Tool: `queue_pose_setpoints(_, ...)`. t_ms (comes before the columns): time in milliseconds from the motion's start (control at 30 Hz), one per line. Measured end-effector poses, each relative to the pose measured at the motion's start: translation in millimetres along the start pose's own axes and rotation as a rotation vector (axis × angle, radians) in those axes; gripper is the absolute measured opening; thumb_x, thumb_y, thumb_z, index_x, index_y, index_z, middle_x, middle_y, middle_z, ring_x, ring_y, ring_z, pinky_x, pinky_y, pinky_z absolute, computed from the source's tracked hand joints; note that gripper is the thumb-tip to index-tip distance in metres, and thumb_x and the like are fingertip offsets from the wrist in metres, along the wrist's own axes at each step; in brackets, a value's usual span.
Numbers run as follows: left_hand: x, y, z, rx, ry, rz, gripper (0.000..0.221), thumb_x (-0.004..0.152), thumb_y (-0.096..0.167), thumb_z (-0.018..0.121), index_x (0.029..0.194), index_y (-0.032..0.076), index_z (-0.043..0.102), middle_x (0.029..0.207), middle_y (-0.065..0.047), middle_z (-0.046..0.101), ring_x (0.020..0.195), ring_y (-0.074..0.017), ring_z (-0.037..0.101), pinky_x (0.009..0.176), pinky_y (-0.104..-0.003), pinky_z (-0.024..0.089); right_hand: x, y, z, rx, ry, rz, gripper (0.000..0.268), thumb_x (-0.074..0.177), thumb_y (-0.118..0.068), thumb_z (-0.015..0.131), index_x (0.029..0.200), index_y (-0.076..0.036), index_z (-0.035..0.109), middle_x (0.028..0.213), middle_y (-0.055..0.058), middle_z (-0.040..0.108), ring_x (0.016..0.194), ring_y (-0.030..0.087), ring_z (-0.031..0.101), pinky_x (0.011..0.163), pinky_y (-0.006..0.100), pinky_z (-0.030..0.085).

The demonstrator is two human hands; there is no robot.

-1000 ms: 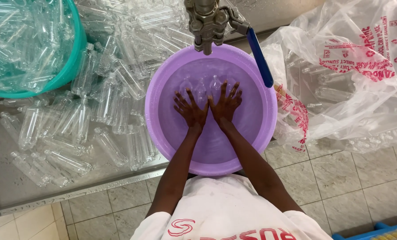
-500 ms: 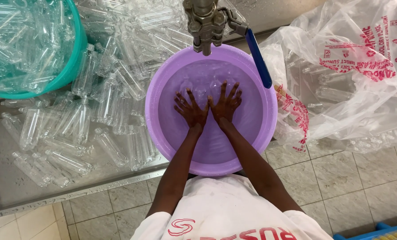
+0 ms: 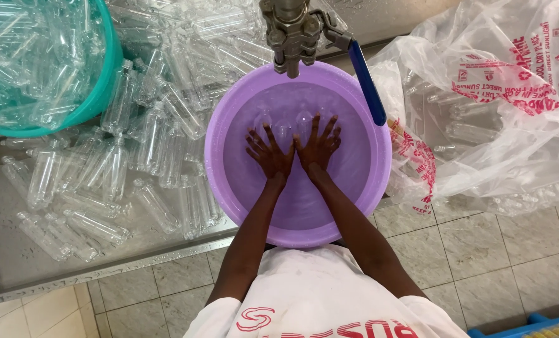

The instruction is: Washing plastic bottle preforms in a basin of water and transferring them to a storage bag

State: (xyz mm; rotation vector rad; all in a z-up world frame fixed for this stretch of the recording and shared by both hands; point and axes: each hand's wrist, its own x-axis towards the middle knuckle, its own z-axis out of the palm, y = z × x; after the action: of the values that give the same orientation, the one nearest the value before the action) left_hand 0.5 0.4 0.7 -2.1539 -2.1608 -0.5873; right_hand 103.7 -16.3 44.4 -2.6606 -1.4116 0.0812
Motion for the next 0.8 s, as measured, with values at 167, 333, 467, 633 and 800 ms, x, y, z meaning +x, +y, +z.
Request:
queue_pose_setpoints(167, -1.4, 0.1, -1.1, 0.028, -0.022, 0.0, 0.108, 0.095, 0.079, 0.063, 0.174, 0.013, 0.03, 0.171, -0.037, 0.031, 0.158, -0.0581, 0.032, 0.124, -0.074, 0.031, 1.2, 3.3, 9.7, 0.007, 0.012, -0.001, 0.098, 0.101, -0.07, 0.067, 0.177, -0.025, 0.025, 0.181, 0.026, 0.009, 0.159, 0.053, 0.025, 0.125, 0.065, 0.032)
queue_pose_setpoints(333, -0.4, -0.1, 0.3, 0.005, -0.044, -0.009, 0.108, 0.097, 0.083, 0.057, 0.175, 0.014, 0.027, 0.174, -0.036, 0.026, 0.16, -0.0569, 0.029, 0.124, -0.073, 0.031, -0.3, 1.9, 2.9, 0.028, 0.041, -0.017, 0.099, 0.099, -0.07, 0.068, 0.176, -0.023, 0.027, 0.18, 0.028, 0.01, 0.158, 0.054, 0.027, 0.123, 0.067, 0.033)
queue_pose_setpoints(467, 1.1, -4.3, 0.2, 0.038, -0.045, -0.008, 0.117, 0.088, 0.084, 0.066, 0.174, 0.015, 0.029, 0.171, -0.035, 0.032, 0.156, -0.0572, 0.034, 0.122, -0.075, 0.032, 0.5, 2.5, 7.5, 0.024, 0.028, -0.005, 0.101, 0.097, -0.069, 0.071, 0.177, -0.025, 0.027, 0.18, 0.027, 0.012, 0.157, 0.055, 0.027, 0.122, 0.068, 0.035)
queue_pose_setpoints(633, 3.2, -3.4, -3.5, 0.031, -0.051, -0.059, 0.124, 0.081, 0.087, 0.069, 0.175, 0.017, 0.028, 0.171, -0.031, 0.035, 0.151, -0.053, 0.043, 0.116, -0.07, 0.042, 1.4, 1.1, 6.5, 0.028, 0.031, -0.012, 0.104, 0.094, -0.067, 0.076, 0.176, -0.027, 0.027, 0.181, 0.026, 0.011, 0.156, 0.057, 0.028, 0.12, 0.069, 0.037)
queue_pose_setpoints(800, 8.9, -9.4, -14.1, -0.012, -0.251, -0.057, 0.122, 0.081, 0.085, 0.069, 0.176, 0.02, 0.028, 0.169, -0.026, 0.037, 0.142, -0.0447, 0.052, 0.1, -0.057, 0.055, 1.0, 5.0, -3.5, 0.14, -0.081, 0.059, 0.1, 0.092, -0.065, 0.077, 0.175, -0.03, 0.031, 0.178, 0.025, 0.02, 0.146, 0.054, 0.046, 0.112, 0.067, 0.047)
